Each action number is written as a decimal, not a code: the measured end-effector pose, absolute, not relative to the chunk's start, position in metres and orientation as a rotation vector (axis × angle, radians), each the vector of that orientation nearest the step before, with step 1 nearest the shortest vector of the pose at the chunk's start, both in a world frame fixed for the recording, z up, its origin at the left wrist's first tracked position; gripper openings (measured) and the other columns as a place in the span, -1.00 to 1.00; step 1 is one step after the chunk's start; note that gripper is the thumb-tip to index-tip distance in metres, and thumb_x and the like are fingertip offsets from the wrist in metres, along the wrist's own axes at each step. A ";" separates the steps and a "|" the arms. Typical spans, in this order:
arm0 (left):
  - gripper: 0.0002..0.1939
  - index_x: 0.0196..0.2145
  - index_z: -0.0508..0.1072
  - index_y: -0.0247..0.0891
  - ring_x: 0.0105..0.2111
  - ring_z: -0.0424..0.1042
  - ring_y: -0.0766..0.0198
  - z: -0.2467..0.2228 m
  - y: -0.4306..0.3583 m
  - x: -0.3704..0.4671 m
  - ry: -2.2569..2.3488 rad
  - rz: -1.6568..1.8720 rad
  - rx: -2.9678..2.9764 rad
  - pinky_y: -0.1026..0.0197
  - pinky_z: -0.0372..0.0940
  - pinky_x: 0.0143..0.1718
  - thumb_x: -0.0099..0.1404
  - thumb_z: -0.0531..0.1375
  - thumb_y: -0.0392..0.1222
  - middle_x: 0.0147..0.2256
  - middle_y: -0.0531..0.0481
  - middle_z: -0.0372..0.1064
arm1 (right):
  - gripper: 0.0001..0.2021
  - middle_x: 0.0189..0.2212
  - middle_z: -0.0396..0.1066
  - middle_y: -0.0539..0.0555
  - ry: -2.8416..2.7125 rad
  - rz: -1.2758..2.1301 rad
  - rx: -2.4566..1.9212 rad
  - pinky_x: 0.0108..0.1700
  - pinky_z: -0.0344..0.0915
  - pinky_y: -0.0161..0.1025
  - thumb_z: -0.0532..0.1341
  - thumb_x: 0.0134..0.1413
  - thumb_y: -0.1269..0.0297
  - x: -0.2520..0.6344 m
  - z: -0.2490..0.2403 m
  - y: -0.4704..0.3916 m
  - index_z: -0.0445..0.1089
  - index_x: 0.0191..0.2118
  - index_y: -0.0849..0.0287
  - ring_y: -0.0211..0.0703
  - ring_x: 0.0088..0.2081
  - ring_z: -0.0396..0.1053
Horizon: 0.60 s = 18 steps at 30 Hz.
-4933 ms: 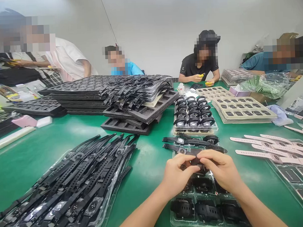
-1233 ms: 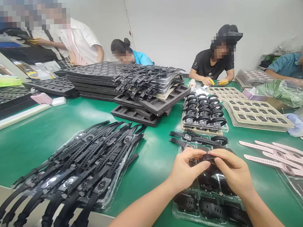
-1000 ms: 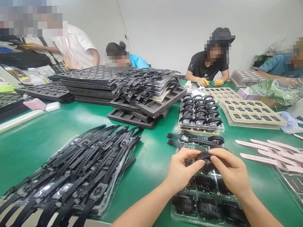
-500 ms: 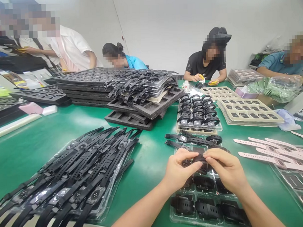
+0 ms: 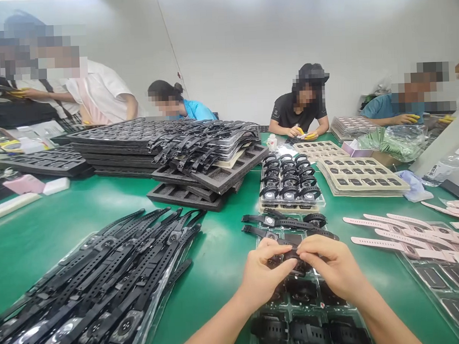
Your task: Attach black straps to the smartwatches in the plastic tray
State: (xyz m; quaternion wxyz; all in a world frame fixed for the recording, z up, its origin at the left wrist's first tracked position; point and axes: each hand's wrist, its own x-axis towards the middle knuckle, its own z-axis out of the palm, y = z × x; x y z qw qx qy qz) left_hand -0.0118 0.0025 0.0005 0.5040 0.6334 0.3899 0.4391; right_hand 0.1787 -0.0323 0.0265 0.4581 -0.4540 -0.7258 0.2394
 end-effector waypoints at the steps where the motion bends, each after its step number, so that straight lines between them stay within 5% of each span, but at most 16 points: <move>1: -0.76 -0.22 0.69 -0.15 -0.28 0.40 0.17 0.000 0.003 -0.012 0.939 1.061 1.539 0.13 0.34 -0.18 0.10 0.37 -0.16 -0.37 -0.05 0.39 | -0.81 -0.31 0.58 0.04 -1.788 0.599 -1.118 -0.22 0.40 -0.24 0.20 0.28 0.40 0.179 0.026 -0.032 0.55 -0.30 0.05 -0.12 -0.29 0.50; 8: -0.77 -0.22 0.68 -0.16 -0.27 0.41 0.16 0.000 0.002 -0.012 0.934 1.090 1.562 0.11 0.35 -0.16 0.11 0.37 -0.15 -0.35 -0.06 0.42 | -0.84 -0.31 0.58 0.04 -1.711 0.667 -1.135 -0.19 0.38 -0.24 0.23 0.26 0.35 0.175 0.023 -0.032 0.56 -0.32 0.05 -0.10 -0.27 0.49; 18: -0.66 0.02 0.56 -0.19 -0.10 0.49 0.10 0.007 -0.004 -0.016 0.689 1.087 1.469 0.08 0.41 -0.05 0.34 0.23 -0.06 -0.15 -0.14 0.47 | -0.71 -0.52 0.42 -0.04 -1.177 1.046 -1.191 -0.35 0.32 -0.29 0.32 0.16 -0.05 0.173 0.014 -0.029 0.54 -0.25 0.08 -0.19 -0.46 0.36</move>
